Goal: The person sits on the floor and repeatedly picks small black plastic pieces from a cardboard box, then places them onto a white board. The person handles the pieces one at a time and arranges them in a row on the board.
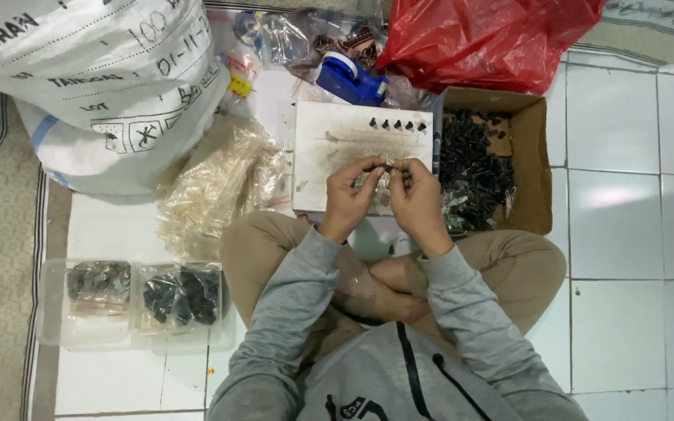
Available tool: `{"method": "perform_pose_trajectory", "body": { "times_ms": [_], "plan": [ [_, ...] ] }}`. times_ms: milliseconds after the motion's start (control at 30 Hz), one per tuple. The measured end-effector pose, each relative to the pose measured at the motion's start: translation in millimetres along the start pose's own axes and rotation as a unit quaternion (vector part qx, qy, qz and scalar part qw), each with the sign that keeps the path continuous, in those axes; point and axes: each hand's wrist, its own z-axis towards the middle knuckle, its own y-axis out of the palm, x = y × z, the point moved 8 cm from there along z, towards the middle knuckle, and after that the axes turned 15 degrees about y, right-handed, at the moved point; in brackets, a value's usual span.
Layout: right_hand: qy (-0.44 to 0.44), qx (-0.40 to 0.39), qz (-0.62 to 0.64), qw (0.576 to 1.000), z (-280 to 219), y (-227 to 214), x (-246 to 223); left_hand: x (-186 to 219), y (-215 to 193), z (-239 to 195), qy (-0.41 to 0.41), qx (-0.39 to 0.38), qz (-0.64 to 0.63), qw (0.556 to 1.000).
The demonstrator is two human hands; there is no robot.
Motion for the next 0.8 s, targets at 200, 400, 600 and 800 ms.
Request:
{"method": "perform_pose_trajectory", "body": {
  "times_ms": [200, 400, 600, 800],
  "plan": [
    [0.177, -0.055, 0.142, 0.972, 16.1, 7.0, 60.0, -2.0, 4.4, -2.5, -0.017, -0.028, 0.001, 0.999],
    [0.099, -0.083, -0.091, 0.987, 13.6, -3.0, 29.9, -22.4, 12.6, -12.6, -0.074, -0.083, -0.023, 0.994],
    [0.145, -0.064, -0.018, 0.987, 17.5, -9.0, 51.5, -5.9, 18.7, -7.8, -0.056, -0.073, -0.012, 0.996],
    [0.118, -0.055, 0.097, 0.987, 16.4, 0.9, 51.9, -14.2, 12.6, -11.2, -0.069, -0.013, -0.028, 0.997]
  ]
}}
